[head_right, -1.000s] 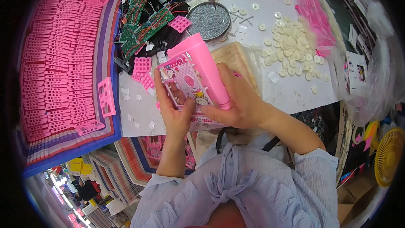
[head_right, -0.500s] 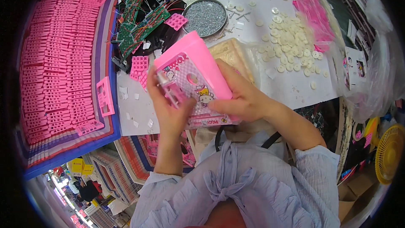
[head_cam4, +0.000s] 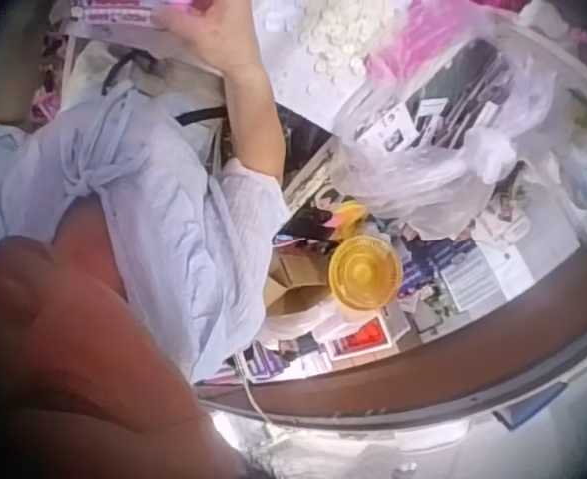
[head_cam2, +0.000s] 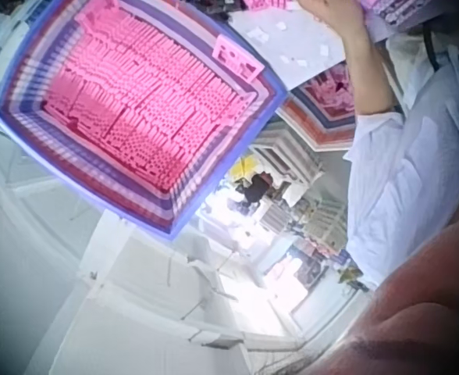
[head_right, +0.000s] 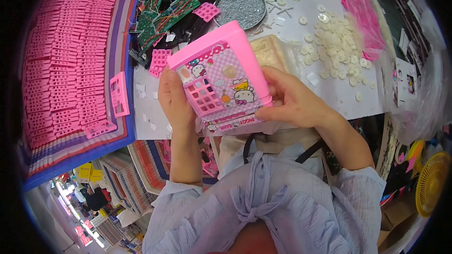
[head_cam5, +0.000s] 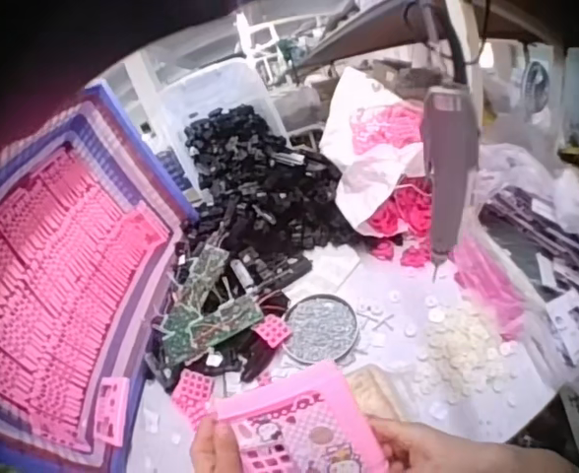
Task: Assembling a pink toy ATM bank by installing circuit boards and screws using an electric screwdriver.
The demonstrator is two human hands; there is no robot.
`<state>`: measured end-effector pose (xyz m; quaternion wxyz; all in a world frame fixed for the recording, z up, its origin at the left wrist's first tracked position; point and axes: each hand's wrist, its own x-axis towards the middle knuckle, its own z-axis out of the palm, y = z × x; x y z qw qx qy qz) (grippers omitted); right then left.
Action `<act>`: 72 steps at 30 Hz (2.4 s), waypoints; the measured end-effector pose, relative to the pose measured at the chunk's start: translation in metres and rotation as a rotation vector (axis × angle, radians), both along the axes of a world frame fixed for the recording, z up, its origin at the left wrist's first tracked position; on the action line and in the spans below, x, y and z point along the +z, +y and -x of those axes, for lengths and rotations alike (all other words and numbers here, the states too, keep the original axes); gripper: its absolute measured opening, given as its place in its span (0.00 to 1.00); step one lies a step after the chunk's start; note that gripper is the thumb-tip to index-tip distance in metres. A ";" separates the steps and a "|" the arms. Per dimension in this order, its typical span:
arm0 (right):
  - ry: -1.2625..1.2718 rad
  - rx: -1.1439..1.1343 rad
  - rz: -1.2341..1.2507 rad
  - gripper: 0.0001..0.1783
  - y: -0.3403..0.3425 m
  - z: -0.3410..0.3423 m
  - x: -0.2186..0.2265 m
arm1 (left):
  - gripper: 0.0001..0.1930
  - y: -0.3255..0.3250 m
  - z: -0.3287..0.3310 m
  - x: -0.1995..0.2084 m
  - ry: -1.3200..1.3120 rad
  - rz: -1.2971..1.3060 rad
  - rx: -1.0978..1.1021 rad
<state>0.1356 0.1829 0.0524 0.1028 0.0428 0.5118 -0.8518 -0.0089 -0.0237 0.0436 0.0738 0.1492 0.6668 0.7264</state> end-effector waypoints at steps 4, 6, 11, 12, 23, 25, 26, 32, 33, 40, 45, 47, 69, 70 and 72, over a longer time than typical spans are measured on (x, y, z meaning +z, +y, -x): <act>0.033 -0.139 -0.032 0.42 -0.001 -0.002 -0.003 | 0.17 -0.010 -0.011 0.004 -0.023 0.206 0.012; 0.026 -0.141 -0.028 0.42 -0.005 0.000 -0.003 | 0.18 0.000 -0.033 0.006 0.053 0.143 0.041; 0.031 -0.115 -0.069 0.44 -0.010 -0.001 -0.002 | 0.19 -0.016 -0.028 -0.014 0.324 0.285 0.025; 0.015 -0.086 -0.119 0.44 -0.007 -0.002 -0.001 | 0.19 -0.017 -0.026 -0.015 0.374 0.292 0.022; 0.068 -0.103 -0.413 0.35 0.019 0.003 -0.010 | 0.09 -0.014 0.027 0.026 0.089 -0.024 -0.312; 0.095 -0.078 -0.817 0.30 0.040 0.018 -0.002 | 0.09 -0.009 0.029 0.027 0.395 0.011 -0.406; 0.264 -0.124 -1.019 0.29 0.056 0.023 -0.011 | 0.10 -0.007 0.033 0.025 0.580 0.031 -0.459; 0.637 0.034 -1.508 0.28 0.079 0.013 -0.045 | 0.24 -0.030 0.011 -0.016 0.877 0.566 -0.711; 0.645 0.033 -1.527 0.30 0.075 0.012 -0.043 | 0.25 -0.034 0.003 -0.020 0.855 0.609 -0.720; 0.601 0.047 -1.633 0.39 0.068 0.026 -0.041 | 0.27 -0.026 -0.001 -0.016 0.803 0.706 -0.682; 0.478 0.174 -1.744 0.38 0.058 0.017 -0.031 | 0.24 -0.019 -0.007 -0.026 0.870 0.735 -0.620; 0.474 0.164 -1.745 0.38 0.059 0.015 -0.035 | 0.24 -0.007 -0.012 -0.023 0.877 0.722 -0.596; -0.150 -0.266 -0.965 0.11 0.090 0.054 -0.014 | 0.15 0.013 -0.037 -0.021 0.594 0.477 -0.411; -0.085 -0.230 -0.868 0.11 0.070 0.045 -0.010 | 0.12 0.023 -0.041 -0.009 0.457 0.444 -0.436; 0.016 -0.206 -0.687 0.11 0.032 0.026 -0.005 | 0.11 0.030 -0.043 -0.006 0.377 0.463 -0.522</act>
